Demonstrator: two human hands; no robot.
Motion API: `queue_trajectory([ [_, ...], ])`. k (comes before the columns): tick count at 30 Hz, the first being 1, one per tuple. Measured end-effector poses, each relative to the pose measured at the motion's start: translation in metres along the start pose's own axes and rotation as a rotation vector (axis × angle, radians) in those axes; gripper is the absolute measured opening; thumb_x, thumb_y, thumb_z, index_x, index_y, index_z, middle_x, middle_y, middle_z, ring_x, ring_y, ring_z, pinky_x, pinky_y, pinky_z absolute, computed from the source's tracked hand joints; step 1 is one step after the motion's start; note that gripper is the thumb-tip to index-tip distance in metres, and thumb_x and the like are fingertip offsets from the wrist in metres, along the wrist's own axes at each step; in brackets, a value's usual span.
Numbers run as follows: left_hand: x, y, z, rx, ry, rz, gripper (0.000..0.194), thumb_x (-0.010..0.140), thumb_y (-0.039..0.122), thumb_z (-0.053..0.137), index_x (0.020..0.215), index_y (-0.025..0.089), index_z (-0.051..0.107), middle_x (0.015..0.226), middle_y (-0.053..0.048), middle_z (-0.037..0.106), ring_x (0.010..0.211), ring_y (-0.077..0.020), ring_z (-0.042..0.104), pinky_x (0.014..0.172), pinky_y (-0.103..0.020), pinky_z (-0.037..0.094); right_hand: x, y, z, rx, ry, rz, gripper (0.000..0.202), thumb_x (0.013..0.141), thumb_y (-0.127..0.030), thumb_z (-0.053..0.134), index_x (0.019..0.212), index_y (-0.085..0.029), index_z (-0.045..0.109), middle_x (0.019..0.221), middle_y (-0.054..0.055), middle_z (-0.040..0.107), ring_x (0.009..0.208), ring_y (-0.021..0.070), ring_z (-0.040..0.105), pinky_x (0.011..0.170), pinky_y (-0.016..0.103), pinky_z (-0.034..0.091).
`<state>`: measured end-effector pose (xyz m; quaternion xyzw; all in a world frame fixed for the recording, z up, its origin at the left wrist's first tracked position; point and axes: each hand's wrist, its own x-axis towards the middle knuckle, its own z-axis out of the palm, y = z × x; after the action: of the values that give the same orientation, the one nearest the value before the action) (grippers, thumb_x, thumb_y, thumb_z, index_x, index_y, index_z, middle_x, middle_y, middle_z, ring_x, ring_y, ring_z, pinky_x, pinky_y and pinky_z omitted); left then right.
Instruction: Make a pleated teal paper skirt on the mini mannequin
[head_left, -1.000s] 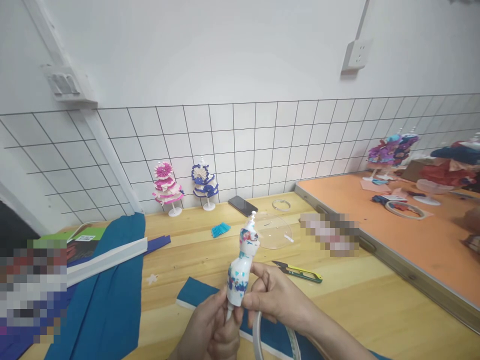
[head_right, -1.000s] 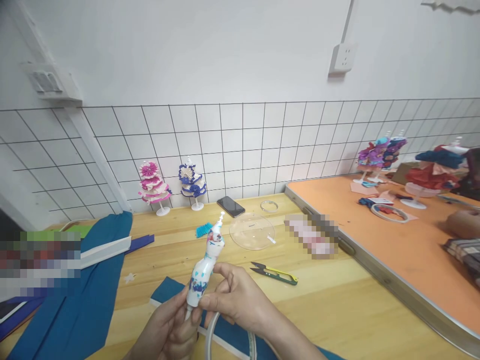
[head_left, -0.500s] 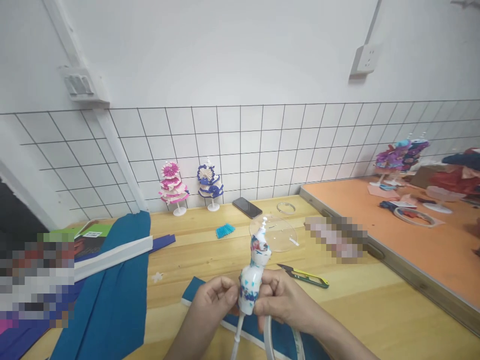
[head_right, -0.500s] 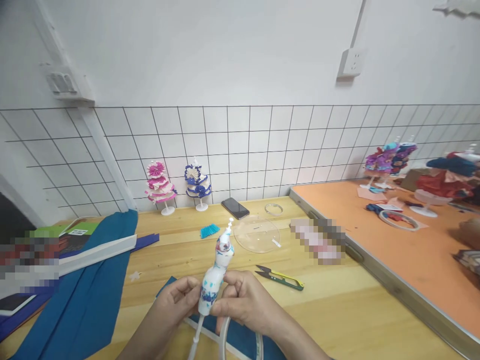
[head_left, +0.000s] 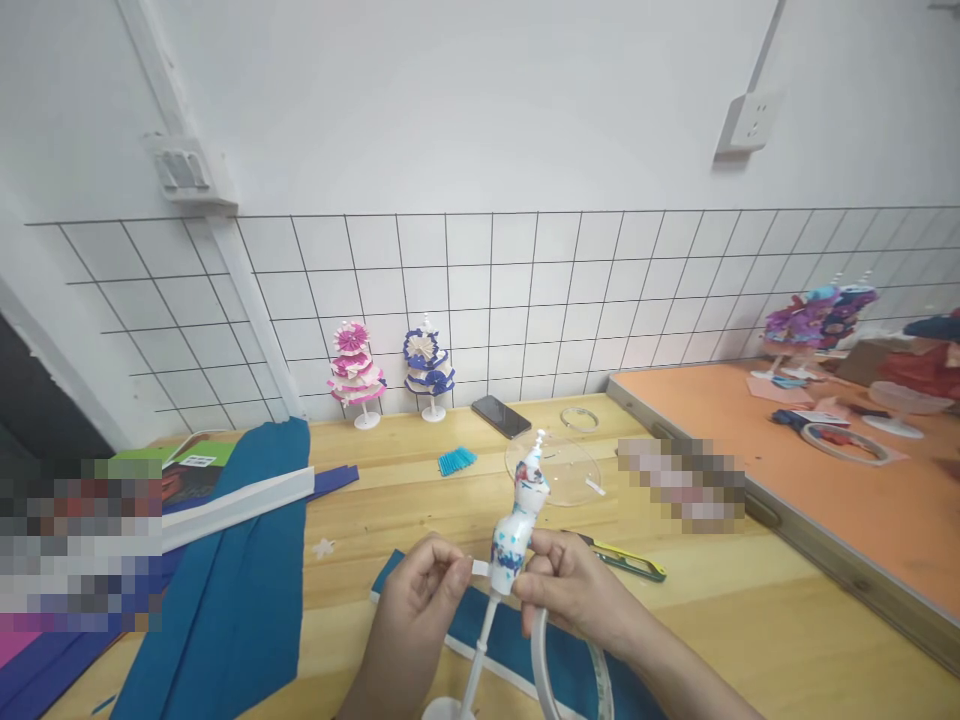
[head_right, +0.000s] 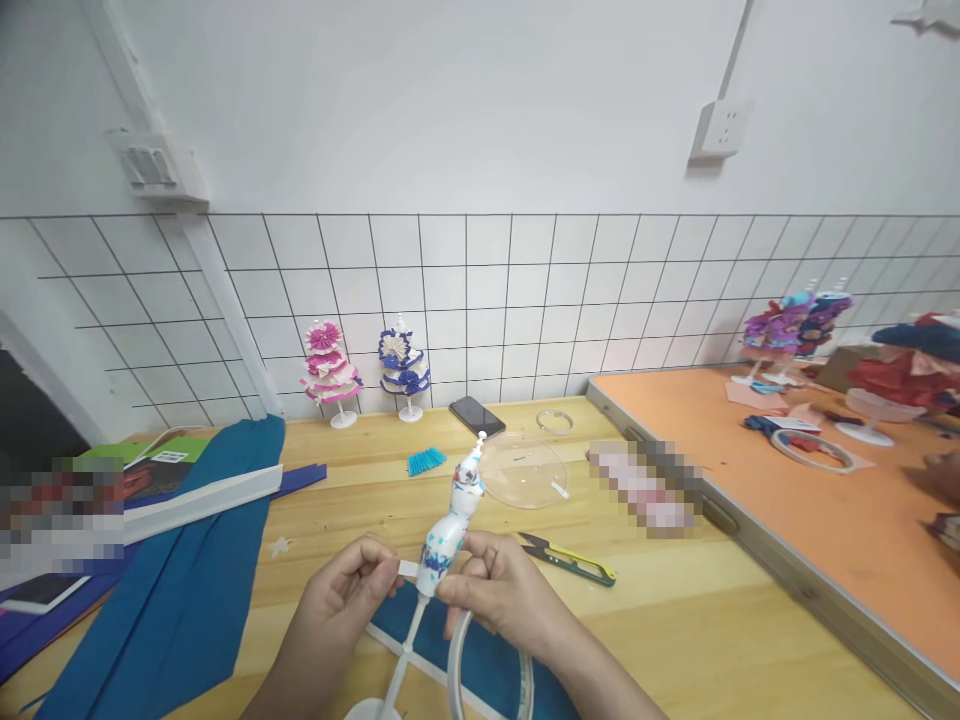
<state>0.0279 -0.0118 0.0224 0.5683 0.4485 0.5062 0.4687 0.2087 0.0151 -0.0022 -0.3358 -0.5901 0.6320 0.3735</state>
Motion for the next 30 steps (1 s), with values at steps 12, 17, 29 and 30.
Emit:
queue_trajectory([
  [12, -0.014, 0.000, 0.013, 0.049, 0.012, 0.240, 0.021, 0.080, 0.033, 0.050, 0.063, 0.022, 0.054, 0.065, -0.002, 0.052, 0.065, -0.0180, 0.050, 0.064, -0.028, 0.038, 0.003, -0.003, 0.004, 0.012, 0.098, 0.035, 0.039, 0.069, -0.048, 0.065, 0.082, -0.012, 0.057, 0.046, -0.002, 0.062, 0.029, 0.0010, 0.022, 0.032, 0.017, 0.014],
  [17, -0.007, -0.018, 0.018, -0.097, 0.058, 0.076, 0.034, 0.064, 0.039, 0.067, 0.086, 0.023, 0.048, 0.074, 0.000, 0.053, 0.068, -0.0172, 0.054, 0.062, -0.028, 0.043, 0.004, -0.005, 0.003, -0.029, 0.151, 0.026, 0.039, 0.071, -0.048, 0.063, 0.083, -0.011, 0.058, 0.048, -0.002, 0.062, 0.029, 0.0006, 0.019, 0.031, 0.017, 0.012],
  [29, -0.001, -0.027, 0.033, -0.220, 0.135, -0.124, 0.036, 0.061, 0.034, 0.071, 0.089, 0.017, 0.056, 0.064, 0.000, 0.064, 0.054, -0.0136, 0.059, 0.051, -0.023, 0.045, 0.001, -0.008, 0.014, -0.028, 0.165, -0.033, 0.039, 0.071, -0.051, 0.061, 0.082, -0.013, 0.060, 0.050, -0.004, 0.056, 0.032, 0.0022, 0.031, 0.033, 0.016, 0.023],
  [30, 0.000, -0.028, 0.032, -0.234, 0.139, -0.116, 0.034, 0.061, 0.036, 0.071, 0.087, 0.017, 0.057, 0.064, -0.001, 0.065, 0.055, -0.0138, 0.059, 0.053, -0.024, 0.045, 0.000, -0.009, 0.014, -0.033, 0.153, -0.033, 0.040, 0.072, -0.051, 0.060, 0.084, -0.013, 0.060, 0.054, -0.003, 0.058, 0.033, 0.0025, 0.032, 0.034, 0.016, 0.024],
])
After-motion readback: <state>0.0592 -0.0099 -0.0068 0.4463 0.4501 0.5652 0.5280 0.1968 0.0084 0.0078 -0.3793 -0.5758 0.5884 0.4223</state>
